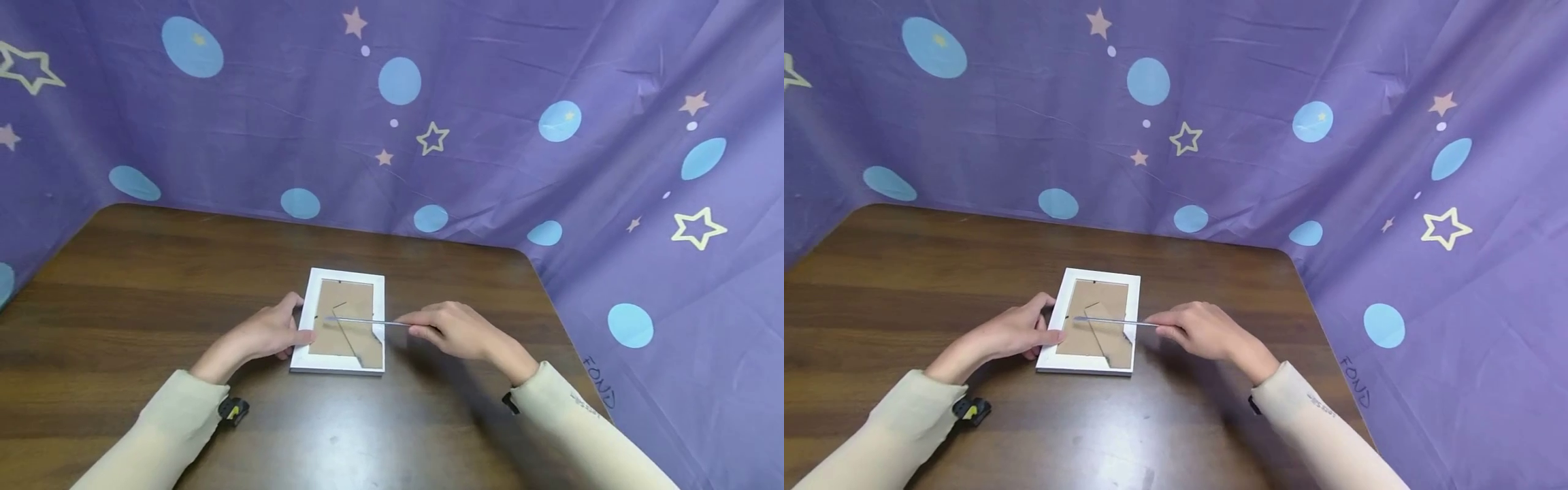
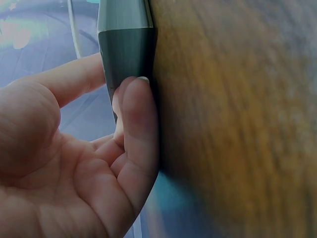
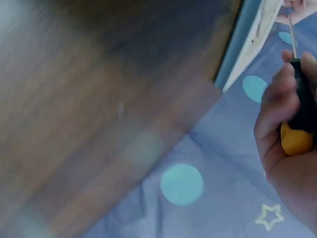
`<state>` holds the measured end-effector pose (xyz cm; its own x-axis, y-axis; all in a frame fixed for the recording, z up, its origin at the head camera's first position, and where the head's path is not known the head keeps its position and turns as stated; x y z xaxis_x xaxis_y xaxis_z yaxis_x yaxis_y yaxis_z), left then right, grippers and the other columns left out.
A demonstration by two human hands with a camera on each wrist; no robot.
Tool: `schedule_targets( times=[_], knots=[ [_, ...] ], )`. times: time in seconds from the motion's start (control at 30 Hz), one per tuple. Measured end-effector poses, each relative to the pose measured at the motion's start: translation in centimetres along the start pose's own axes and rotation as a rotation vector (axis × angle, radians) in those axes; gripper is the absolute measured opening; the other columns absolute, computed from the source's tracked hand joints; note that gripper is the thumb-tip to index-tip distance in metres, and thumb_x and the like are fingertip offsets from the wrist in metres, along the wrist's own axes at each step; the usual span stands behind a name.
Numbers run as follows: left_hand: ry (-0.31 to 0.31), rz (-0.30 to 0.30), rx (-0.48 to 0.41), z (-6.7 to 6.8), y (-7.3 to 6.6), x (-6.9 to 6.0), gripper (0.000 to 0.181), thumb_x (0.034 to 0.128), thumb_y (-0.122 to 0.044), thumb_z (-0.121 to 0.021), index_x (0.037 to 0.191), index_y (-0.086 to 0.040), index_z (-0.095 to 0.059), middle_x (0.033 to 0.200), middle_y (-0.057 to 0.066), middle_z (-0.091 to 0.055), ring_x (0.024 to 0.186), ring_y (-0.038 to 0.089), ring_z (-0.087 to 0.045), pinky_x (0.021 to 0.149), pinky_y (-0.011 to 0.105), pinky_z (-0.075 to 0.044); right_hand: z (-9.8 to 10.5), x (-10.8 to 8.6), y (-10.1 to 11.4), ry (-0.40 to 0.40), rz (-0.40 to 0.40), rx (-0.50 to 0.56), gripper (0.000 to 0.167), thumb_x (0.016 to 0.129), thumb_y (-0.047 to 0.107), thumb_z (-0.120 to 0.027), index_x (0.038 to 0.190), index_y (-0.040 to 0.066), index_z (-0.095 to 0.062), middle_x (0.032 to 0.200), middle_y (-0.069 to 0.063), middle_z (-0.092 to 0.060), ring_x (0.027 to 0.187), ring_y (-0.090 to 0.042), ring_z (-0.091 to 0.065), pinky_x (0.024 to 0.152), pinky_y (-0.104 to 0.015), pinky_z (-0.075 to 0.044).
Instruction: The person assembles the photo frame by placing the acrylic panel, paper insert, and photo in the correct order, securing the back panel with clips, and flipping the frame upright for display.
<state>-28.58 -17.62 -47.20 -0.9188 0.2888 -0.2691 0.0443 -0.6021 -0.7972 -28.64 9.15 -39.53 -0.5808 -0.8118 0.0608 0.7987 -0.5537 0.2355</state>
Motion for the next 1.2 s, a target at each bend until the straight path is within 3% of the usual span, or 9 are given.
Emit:
schedule_targets(
  times=[0.23, 0.57, 0.73, 0.93, 1.2],
  knots=[
    [0.0, -0.011, 0.016, 0.1, -0.2, 0.0, 0.068, 0.0982, -0.023, -0.077, 0.146, 0.005, -0.036, 0.085, 0.015, -0.062, 0.069, 0.025, -0.063, 0.062, 0.038, -0.06, 3.5, -2.0, 2.9, -0.009, 0.132, -0.155, 0.026, 0.105, 0.028, -0.069, 0.13, 0.024, -0.077, 0.096, 0.012, -0.072, 0.072, -0.001, -0.062, 0.066, -0.028, -0.056],
    [-0.009, -0.024, -0.001, 0.1, 0.1, 0.0, 0.065, 0.0977, -0.021, -0.077, 0.143, 0.005, -0.038, 0.083, 0.015, -0.062, 0.067, 0.024, -0.062, 0.061, 0.038, -0.059, 6.1, -0.2, 7.1, 0.028, 0.274, -0.436, 0.021, 0.099, 0.03, -0.077, 0.119, 0.027, -0.082, 0.096, 0.009, -0.076, 0.074, -0.01, -0.072, 0.053, -0.031, -0.055],
    [-0.01, -0.02, 0.004, 0.1, -0.2, 0.1, 0.066, 0.0973, -0.021, -0.077, 0.143, 0.005, -0.038, 0.083, 0.015, -0.062, 0.067, 0.025, -0.062, 0.061, 0.038, -0.06, 7.2, 0.6, 8.3, 0.063, 0.278, -0.482, 0.02, 0.099, 0.031, -0.077, 0.118, 0.028, -0.082, 0.101, 0.01, -0.078, 0.081, -0.01, -0.075, 0.058, -0.035, -0.059],
    [-0.01, -0.015, 0.004, 0.1, -0.2, 0.1, 0.065, 0.0973, -0.021, -0.077, 0.143, 0.005, -0.038, 0.083, 0.015, -0.062, 0.067, 0.025, -0.062, 0.061, 0.037, -0.06, 7.4, 1.3, 9.5, 0.076, 0.322, -0.54, 0.017, 0.098, 0.031, -0.077, 0.113, 0.028, -0.082, 0.089, 0.007, -0.074, 0.067, -0.014, -0.07, 0.053, -0.035, -0.055],
    [-0.016, -0.011, 0.006, 0.0, 0.0, 0.1, 0.065, 0.0971, -0.02, -0.077, 0.143, 0.005, -0.038, 0.083, 0.015, -0.062, 0.067, 0.024, -0.062, 0.06, 0.037, -0.059, 7.1, 1.8, 9.7, 0.104, 0.314, -0.55, 0.015, 0.098, 0.032, -0.077, 0.112, 0.029, -0.082, 0.087, 0.007, -0.074, 0.064, -0.016, -0.069, 0.052, -0.036, -0.055]
  ],
)
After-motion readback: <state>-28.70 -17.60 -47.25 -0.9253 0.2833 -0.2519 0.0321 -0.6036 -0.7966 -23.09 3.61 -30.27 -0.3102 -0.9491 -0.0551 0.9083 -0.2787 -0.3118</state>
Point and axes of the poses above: each hand's wrist, its own x-axis towards the middle knuckle, its own z-axis out of the back of the hand, y = z × x, the point moved 9 cm from there along x, towards the middle knuckle
